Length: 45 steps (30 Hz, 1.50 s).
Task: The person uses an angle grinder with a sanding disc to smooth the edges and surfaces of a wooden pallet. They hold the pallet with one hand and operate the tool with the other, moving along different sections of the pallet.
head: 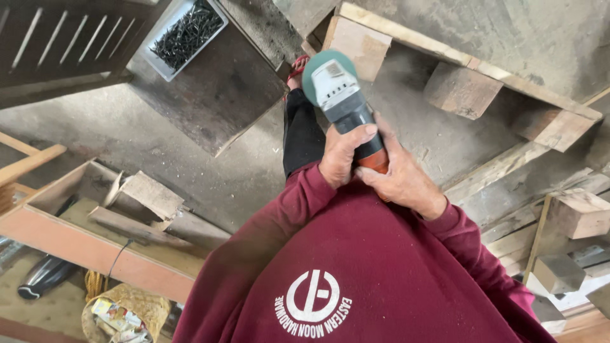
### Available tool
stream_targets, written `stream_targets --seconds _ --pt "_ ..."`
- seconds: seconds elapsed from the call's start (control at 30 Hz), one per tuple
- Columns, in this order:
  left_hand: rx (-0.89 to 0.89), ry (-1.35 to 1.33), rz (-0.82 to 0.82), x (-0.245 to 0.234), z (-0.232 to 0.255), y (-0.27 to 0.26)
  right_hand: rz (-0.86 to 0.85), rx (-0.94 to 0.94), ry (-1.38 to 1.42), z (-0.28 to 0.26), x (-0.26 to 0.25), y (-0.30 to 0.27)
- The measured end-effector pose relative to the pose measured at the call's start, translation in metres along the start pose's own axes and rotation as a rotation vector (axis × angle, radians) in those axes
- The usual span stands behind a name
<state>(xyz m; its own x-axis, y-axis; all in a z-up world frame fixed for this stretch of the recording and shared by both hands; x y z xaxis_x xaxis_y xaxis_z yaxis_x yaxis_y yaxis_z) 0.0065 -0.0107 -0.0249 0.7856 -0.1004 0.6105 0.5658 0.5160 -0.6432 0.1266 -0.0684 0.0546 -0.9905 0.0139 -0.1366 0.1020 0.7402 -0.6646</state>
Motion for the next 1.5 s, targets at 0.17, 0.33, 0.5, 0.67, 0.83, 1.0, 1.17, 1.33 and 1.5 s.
stream_targets --seconds 0.17,0.33,0.5,0.67,0.83,1.0,1.17,1.33,1.5 --pt "0.013 0.019 0.0 -0.003 -0.01 -0.008 0.004 0.024 0.026 -0.001 0.004 -0.007" --pt "-0.042 0.029 -0.018 0.002 -0.025 -0.002 0.057 0.023 -0.005 0.013 -0.002 -0.013" --pt "-0.068 0.034 -0.037 0.008 -0.037 0.0 0.083 0.009 -0.001 0.032 -0.009 -0.019" --pt "-0.089 0.037 -0.074 0.017 -0.05 0.003 0.111 -0.071 -0.007 0.041 -0.017 -0.026" --pt "-0.133 0.028 -0.126 0.024 -0.063 0.004 0.162 0.018 -0.008 0.055 -0.023 -0.036" --pt "-0.175 0.061 -0.186 0.032 -0.072 0.004 0.219 0.082 0.011 0.071 -0.029 -0.048" --pt "-0.262 0.139 -0.257 0.049 -0.077 0.005 0.311 0.149 0.09 0.079 -0.026 -0.066" --pt "-0.184 0.206 -0.306 0.049 -0.063 0.002 0.345 0.003 0.185 0.065 -0.016 -0.065" --pt "-0.197 0.161 -0.193 0.028 -0.038 0.004 0.288 0.158 0.043 0.042 -0.011 -0.044"
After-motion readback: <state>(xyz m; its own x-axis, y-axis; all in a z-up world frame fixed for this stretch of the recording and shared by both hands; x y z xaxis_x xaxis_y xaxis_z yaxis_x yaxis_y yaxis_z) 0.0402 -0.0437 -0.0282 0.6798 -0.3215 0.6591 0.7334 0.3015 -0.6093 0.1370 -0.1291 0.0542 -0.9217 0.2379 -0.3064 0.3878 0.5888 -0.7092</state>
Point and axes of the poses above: each hand's wrist, its own y-axis towards the middle knuckle, its own x-axis out of the palm, z = x × y, the point moved 2 cm from there along y, towards the middle knuckle, and after that the axes turned 10 degrees about y, right-handed, at the moved point
